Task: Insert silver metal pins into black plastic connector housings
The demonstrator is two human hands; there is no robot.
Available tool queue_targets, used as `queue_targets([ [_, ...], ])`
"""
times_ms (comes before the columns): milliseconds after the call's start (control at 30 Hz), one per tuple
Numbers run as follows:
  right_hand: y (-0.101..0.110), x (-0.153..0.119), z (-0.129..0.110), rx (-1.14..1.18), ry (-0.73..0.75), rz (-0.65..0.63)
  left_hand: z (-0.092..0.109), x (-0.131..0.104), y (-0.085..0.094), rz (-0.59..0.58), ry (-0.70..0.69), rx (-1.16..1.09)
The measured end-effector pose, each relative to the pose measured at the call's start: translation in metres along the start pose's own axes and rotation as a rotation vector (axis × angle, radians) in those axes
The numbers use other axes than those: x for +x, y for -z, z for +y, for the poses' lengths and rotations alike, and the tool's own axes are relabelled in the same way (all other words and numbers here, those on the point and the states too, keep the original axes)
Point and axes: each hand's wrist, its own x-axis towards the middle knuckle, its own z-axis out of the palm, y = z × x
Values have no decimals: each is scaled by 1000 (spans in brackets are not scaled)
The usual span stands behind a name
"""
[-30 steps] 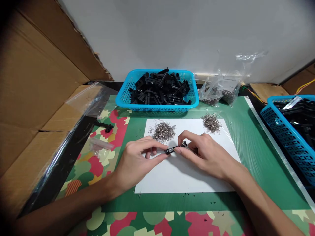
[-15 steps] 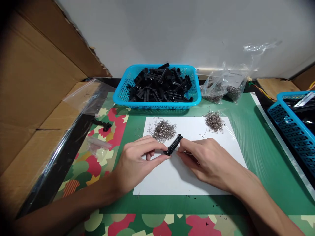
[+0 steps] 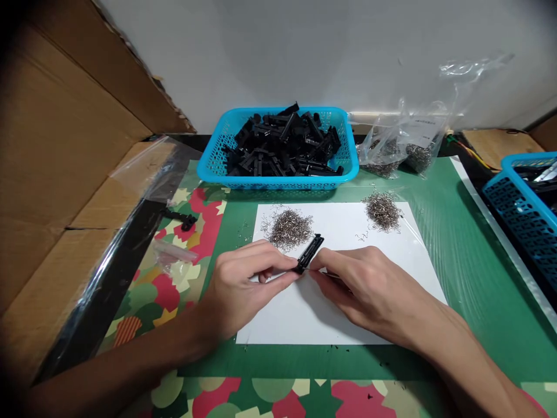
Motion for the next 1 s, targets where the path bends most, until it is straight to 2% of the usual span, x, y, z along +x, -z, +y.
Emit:
queue_targets([
  [267, -1, -1, -1, 28, -16, -35, 1, 0, -1, -6, -24, 40],
  [567, -2, 2, -4, 47, -47, -42, 4, -1, -1, -23, 22, 43],
  [800, 3, 0, 4, 130, -90, -44, 5, 0, -1, -14, 19, 64],
  [867, 6, 0, 8, 99, -117, 38, 5, 0, -1, -5, 15, 68],
  [1000, 8, 2, 14, -73, -124, 317, 7, 0, -2, -1, 16, 79],
])
